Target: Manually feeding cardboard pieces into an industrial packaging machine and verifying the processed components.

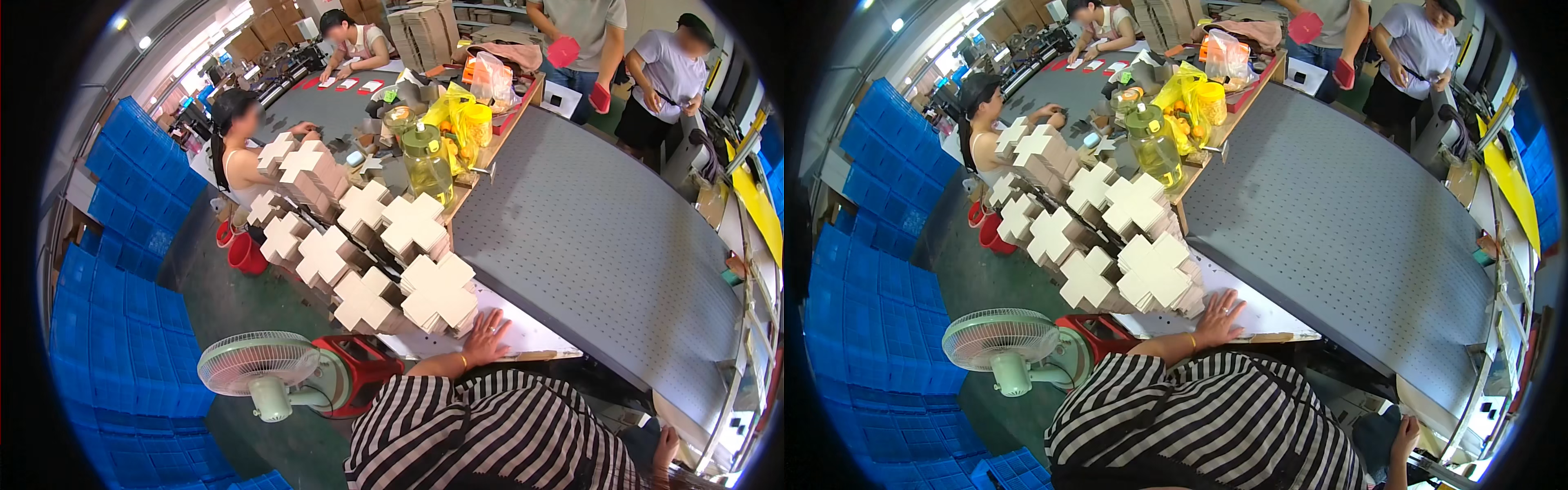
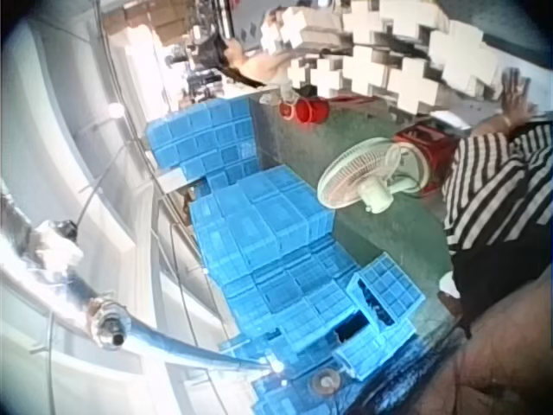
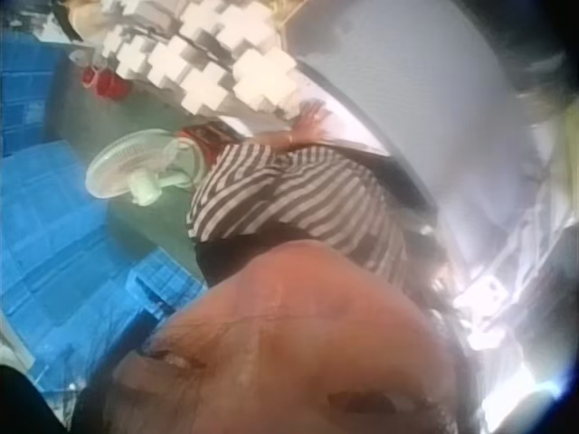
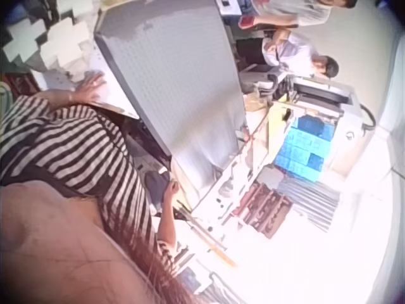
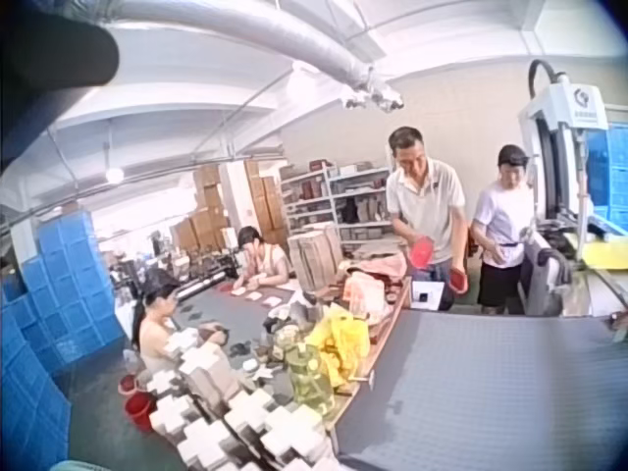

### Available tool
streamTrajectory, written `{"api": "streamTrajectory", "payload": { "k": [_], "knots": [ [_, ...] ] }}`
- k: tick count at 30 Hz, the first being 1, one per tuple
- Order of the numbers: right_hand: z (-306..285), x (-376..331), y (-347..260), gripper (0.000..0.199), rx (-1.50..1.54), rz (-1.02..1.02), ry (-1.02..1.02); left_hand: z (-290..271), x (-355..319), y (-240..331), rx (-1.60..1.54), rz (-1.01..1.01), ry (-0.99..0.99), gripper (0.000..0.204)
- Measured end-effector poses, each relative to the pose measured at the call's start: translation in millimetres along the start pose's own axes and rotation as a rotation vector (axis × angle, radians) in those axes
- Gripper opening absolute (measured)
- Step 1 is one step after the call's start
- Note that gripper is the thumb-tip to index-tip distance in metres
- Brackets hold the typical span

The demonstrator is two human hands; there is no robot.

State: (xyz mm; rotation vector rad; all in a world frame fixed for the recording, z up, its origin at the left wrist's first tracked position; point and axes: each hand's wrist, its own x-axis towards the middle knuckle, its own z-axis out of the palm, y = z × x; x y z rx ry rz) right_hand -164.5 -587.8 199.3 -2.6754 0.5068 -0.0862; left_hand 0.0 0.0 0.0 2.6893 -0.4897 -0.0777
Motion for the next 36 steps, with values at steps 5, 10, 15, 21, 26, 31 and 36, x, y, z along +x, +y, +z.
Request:
{"api": "streamTrajectory", "payload": {
  "k": [5,10,15,21,26,31,36],
  "knots": [
    [4.8,3.3,-1.0,0.033,0.011,-0.03,0.022,0.3,2.4,-3.2,0.003,0.006,0.016,0.077],
    [1.8,-1.1,0.3,0.035,0.018,-0.035,0.02,2.6,0.7,-1.6,0.018,0.009,0.002,0.077],
    [-1.5,-1.0,-7.5,0.034,0.001,-0.018,0.008,4.8,0.0,-2.1,0.012,0.021,0.028,0.077],
    [2.3,-1.2,-10.2,0.033,0.028,-0.015,0.02,0.3,-0.4,-1.9,0.014,0.011,0.009,0.076],
    [2.7,-2.5,-3.6,0.032,0.006,-0.009,0.01,0.6,1.1,-2.0,0.014,0.025,0.037,0.077],
    [5.7,-4.7,8.5,0.031,-0.035,-0.054,0.052,-3.1,1.8,2.1,0.03,0.0,-0.025,0.077],
    [-2.0,-2.7,-11.2,0.031,0.003,0.01,-0.014,2.9,1.1,-1.9,0.035,-0.002,-0.009,0.077]
  ]
}}
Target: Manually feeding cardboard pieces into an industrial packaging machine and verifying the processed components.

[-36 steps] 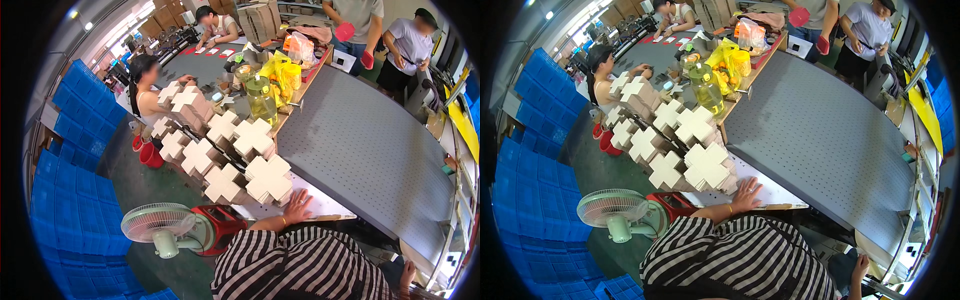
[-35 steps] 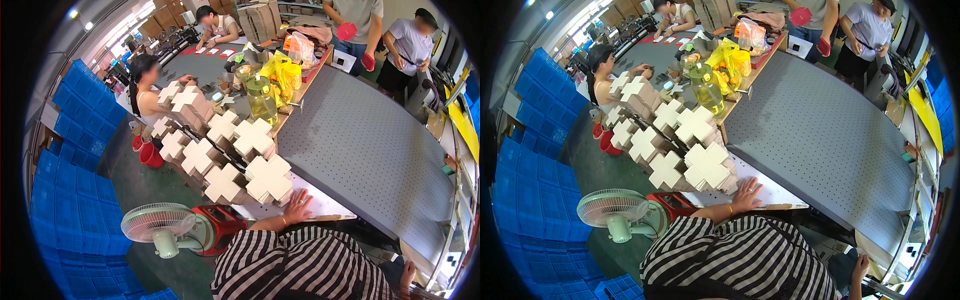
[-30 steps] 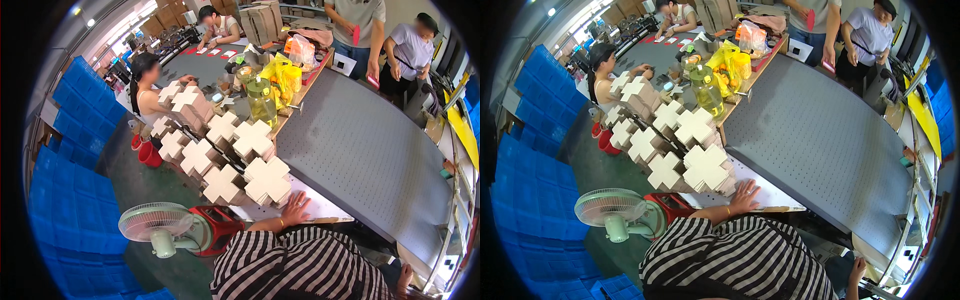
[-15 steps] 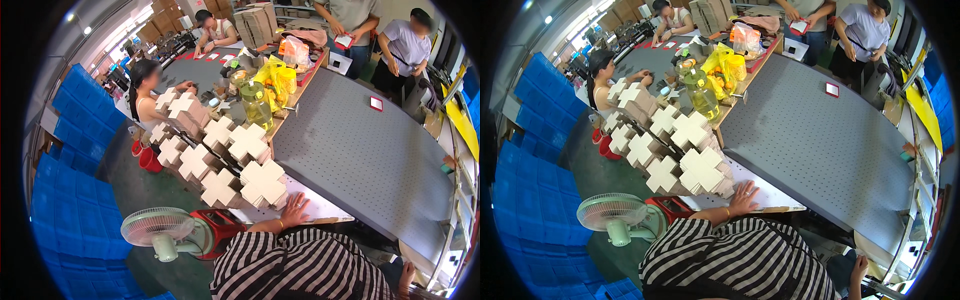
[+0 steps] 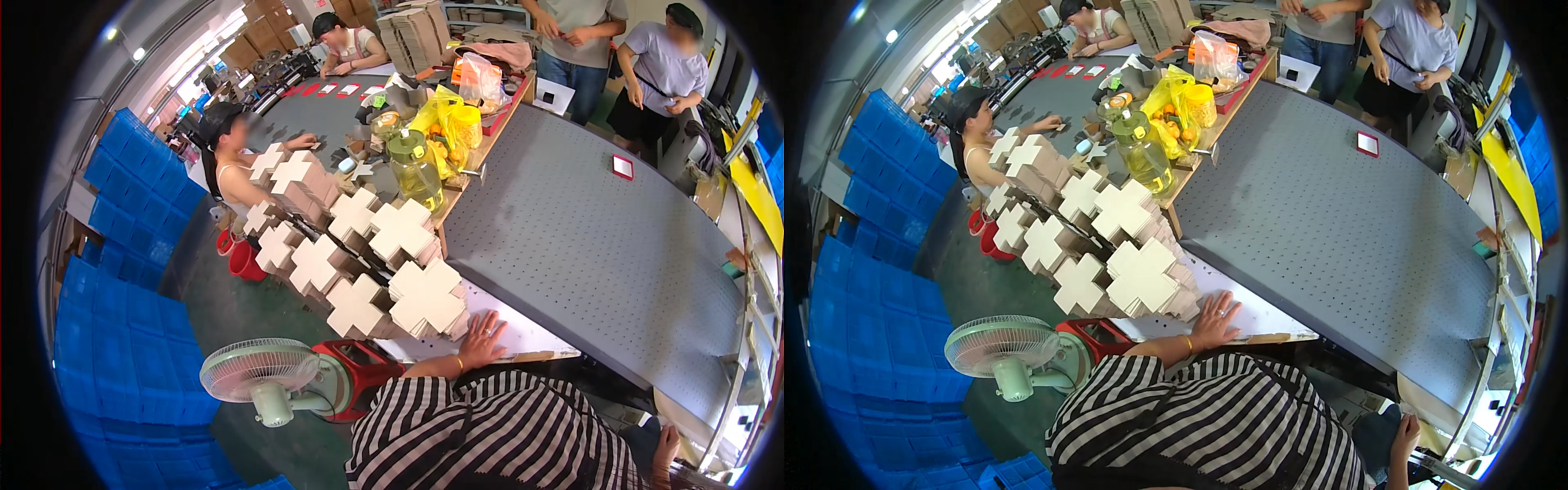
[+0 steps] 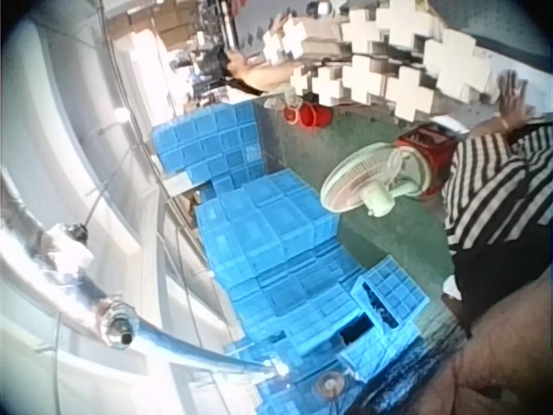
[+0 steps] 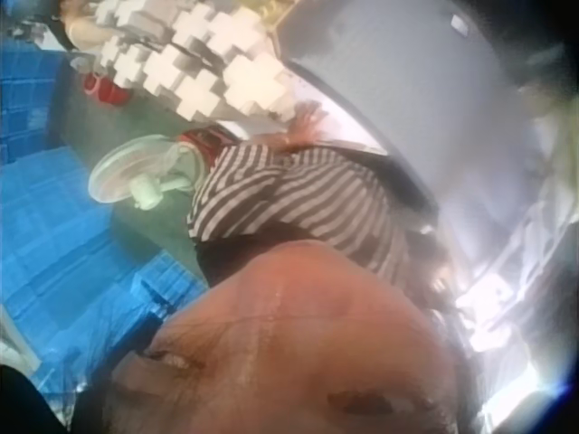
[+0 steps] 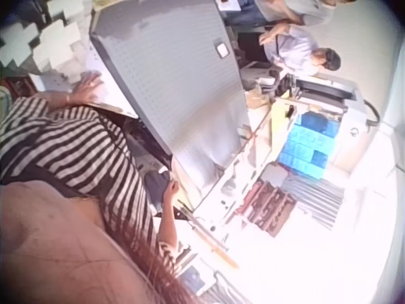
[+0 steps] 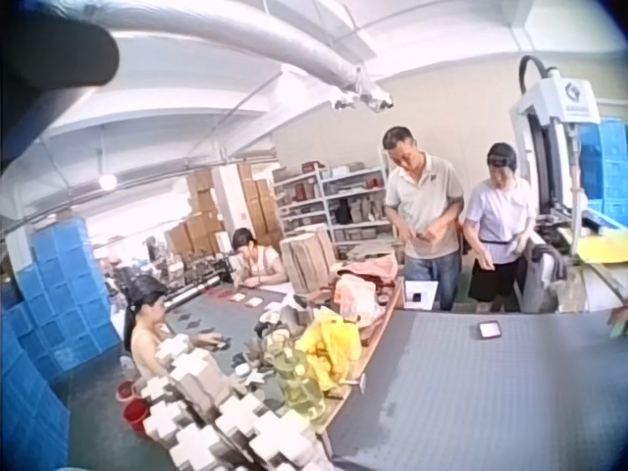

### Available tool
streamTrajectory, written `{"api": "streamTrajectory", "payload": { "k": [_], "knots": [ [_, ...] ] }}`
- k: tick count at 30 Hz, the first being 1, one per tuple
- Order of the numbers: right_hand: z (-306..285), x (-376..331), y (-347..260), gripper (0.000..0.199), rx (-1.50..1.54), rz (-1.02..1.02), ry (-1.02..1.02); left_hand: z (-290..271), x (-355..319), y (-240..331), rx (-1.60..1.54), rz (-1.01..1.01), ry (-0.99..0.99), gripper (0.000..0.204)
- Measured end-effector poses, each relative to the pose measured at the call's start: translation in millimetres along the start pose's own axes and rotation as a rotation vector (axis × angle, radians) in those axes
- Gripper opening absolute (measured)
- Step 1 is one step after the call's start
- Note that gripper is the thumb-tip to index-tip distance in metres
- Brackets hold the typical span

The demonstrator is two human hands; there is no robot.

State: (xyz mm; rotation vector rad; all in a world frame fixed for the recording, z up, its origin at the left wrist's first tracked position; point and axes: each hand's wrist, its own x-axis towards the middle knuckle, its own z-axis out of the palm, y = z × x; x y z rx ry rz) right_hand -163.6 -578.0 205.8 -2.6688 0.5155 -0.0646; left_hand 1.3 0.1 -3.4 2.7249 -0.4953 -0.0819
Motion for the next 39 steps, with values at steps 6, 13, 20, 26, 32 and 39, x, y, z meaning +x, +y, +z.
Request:
{"api": "streamTrajectory", "payload": {
  "k": [6,13,20,26,32,39],
  "knots": [
    [2.9,0.8,7.4,0.031,-0.018,-0.051,0.039,-5.0,1.8,2.8,-0.02,-0.006,-0.009,0.076],
    [6.0,1.0,14.1,0.032,0.018,-0.068,0.043,-5.8,-1.2,4.0,-0.016,0.002,0.012,0.076],
    [4.6,1.4,10.5,0.032,0.016,-0.033,0.008,-0.3,0.5,1.1,-0.033,0.011,0.039,0.077],
    [9.4,4.4,9.8,0.032,0.041,-0.089,0.051,-4.2,-3.4,0.7,-0.015,-0.002,0.007,0.075],
    [29.9,4.8,87.6,0.032,0.015,0.029,-0.001,-12.4,3.5,6.0,-0.02,0.006,0.003,0.075],
    [21.5,5.9,83.5,0.03,0.03,-0.01,-0.035,-5.5,-3.5,2.5,-0.004,0.02,0.031,0.075]
  ]
}}
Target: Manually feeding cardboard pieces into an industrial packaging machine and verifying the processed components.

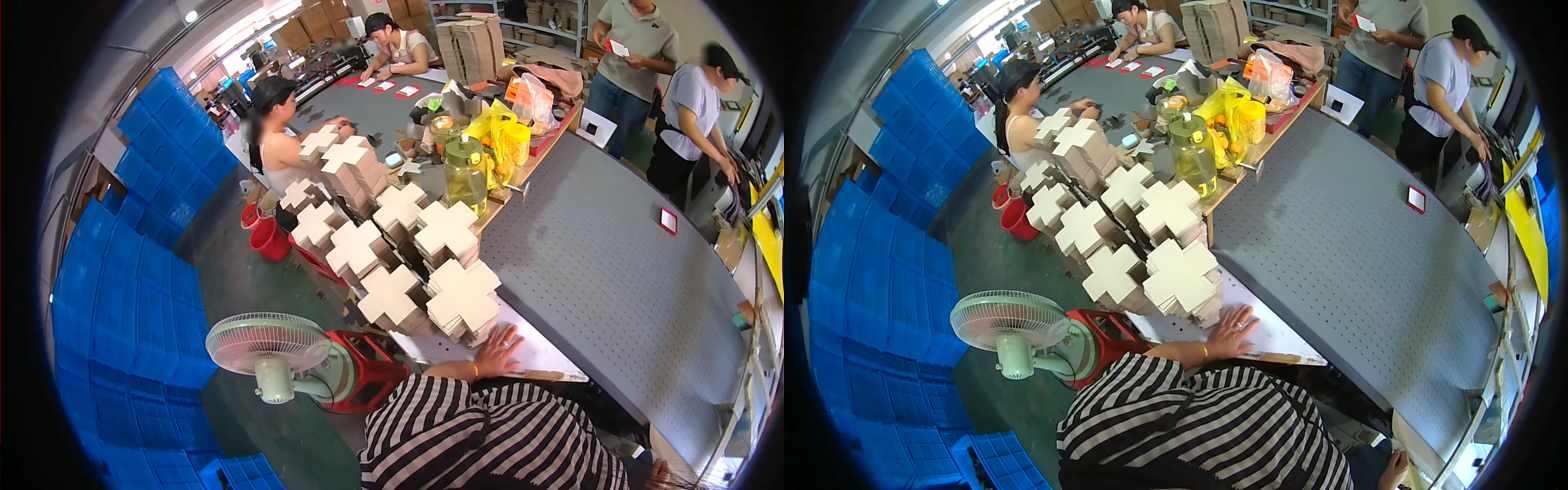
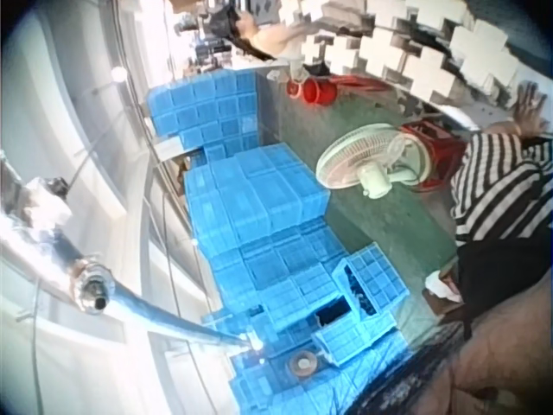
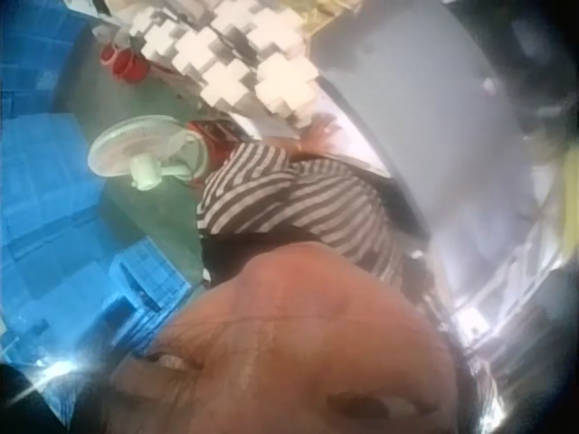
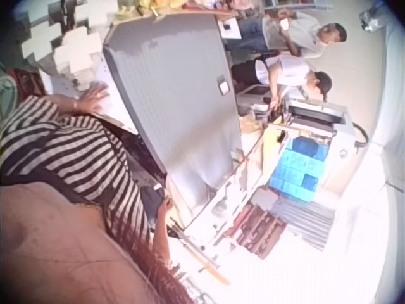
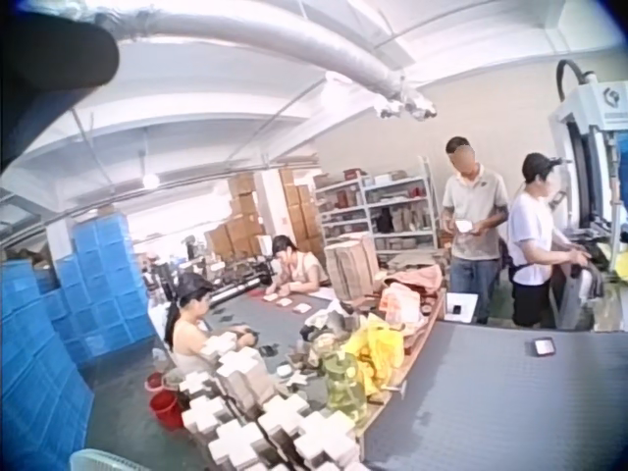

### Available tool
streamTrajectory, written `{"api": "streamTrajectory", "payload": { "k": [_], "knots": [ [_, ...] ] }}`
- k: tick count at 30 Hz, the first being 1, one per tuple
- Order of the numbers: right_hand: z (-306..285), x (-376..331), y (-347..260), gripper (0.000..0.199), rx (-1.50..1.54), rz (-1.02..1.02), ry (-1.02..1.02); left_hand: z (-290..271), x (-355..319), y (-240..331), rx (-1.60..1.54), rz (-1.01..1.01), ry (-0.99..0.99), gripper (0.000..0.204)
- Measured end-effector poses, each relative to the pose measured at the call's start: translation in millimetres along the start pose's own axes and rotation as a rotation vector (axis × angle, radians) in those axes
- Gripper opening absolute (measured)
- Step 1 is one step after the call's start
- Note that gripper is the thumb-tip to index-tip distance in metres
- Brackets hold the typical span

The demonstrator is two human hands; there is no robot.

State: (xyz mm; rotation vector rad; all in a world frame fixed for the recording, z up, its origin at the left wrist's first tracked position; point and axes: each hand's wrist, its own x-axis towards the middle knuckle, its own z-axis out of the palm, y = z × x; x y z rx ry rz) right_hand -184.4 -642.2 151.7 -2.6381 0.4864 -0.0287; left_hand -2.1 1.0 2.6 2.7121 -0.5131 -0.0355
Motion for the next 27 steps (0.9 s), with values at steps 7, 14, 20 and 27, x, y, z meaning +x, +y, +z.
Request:
{"api": "streamTrajectory", "payload": {
  "k": [7,14,20,27],
  "knots": [
    [0.2,3.7,-1.0,0.032,0.017,-0.051,-0.001,1.0,5.1,-0.1,-0.038,-0.003,-0.003,0.074],
    [-3.3,5.9,-28.3,0.035,0.02,-0.003,-0.057,9.9,-4.6,-1.3,-0.007,-0.005,0.083,0.073],
    [-2.6,5.5,-15.1,0.036,-0.002,-0.008,-0.066,-1.6,1.9,3.3,0.013,-0.015,-0.005,0.073],
    [0.9,6.0,3.8,0.036,0.037,0.002,-0.071,9.9,-0.7,-0.4,-0.02,0.004,0.086,0.073]
  ]
}}
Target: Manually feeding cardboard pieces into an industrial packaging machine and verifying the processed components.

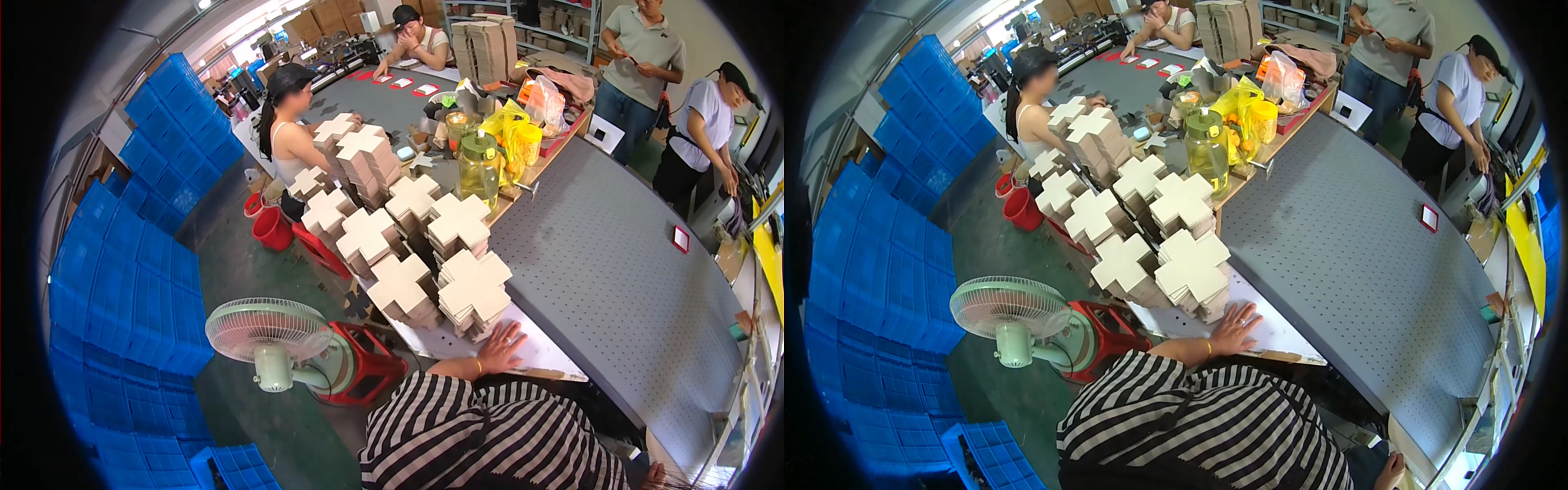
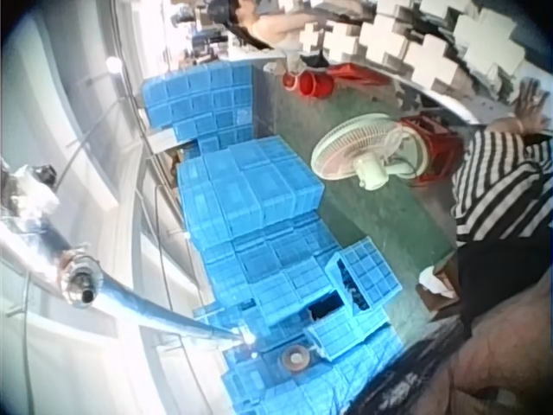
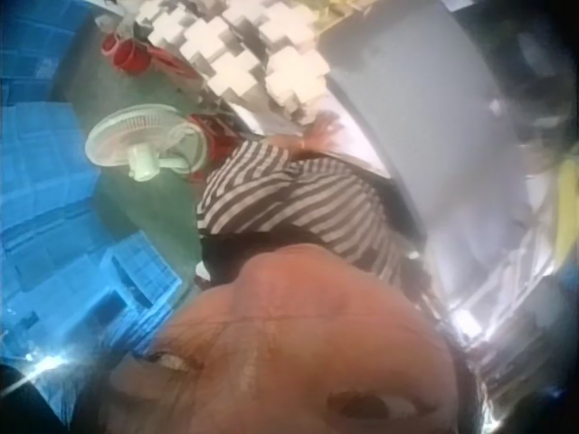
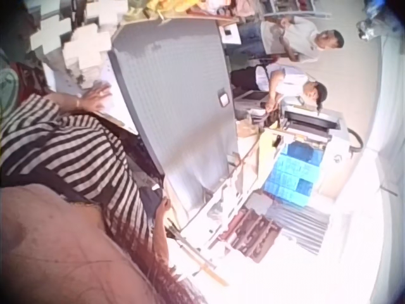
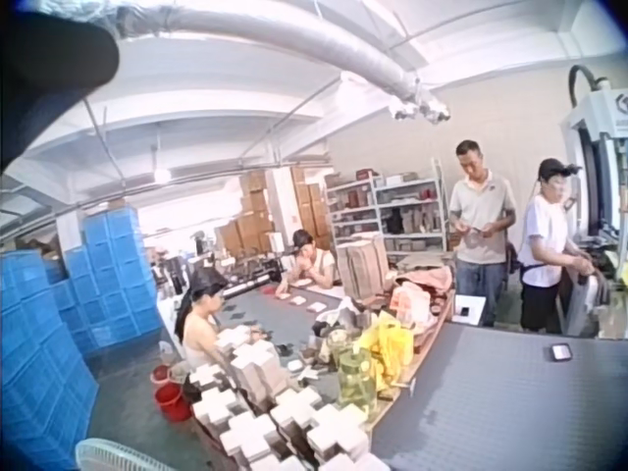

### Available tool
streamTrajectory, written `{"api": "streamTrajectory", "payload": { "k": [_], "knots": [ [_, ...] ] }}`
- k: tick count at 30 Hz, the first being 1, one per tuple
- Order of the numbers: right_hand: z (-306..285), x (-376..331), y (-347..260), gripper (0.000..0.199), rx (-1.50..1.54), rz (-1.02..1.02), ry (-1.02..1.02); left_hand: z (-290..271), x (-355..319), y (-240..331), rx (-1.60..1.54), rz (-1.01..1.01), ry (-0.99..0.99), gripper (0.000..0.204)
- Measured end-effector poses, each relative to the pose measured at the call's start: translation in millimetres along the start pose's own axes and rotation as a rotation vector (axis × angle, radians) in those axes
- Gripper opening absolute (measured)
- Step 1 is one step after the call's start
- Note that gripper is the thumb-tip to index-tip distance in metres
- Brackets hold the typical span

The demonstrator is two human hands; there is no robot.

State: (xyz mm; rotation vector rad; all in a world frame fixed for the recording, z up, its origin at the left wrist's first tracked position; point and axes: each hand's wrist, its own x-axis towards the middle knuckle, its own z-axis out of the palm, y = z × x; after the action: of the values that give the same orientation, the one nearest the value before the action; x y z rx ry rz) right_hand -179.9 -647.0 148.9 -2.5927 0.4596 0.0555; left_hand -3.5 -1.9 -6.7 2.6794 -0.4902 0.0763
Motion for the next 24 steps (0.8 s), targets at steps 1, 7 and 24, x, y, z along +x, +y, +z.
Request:
{"api": "streamTrajectory", "payload": {
  "k": [1,7,24],
  "knots": [
    [-1.6,-0.3,-8.3,0.036,0.001,-0.002,-0.002,1.2,0.0,-1.0,-0.003,0.0,0.005,0.073],
    [-8.6,-4.3,-34.7,0.034,-0.098,-0.046,0.024,1.7,0.2,-0.4,-0.014,0.002,0.013,0.071],
    [-12.3,-8.4,-46.9,0.036,-0.112,-0.026,0.013,-2.9,1.7,0.0,-0.019,-0.011,-0.032,0.074]
  ]
}}
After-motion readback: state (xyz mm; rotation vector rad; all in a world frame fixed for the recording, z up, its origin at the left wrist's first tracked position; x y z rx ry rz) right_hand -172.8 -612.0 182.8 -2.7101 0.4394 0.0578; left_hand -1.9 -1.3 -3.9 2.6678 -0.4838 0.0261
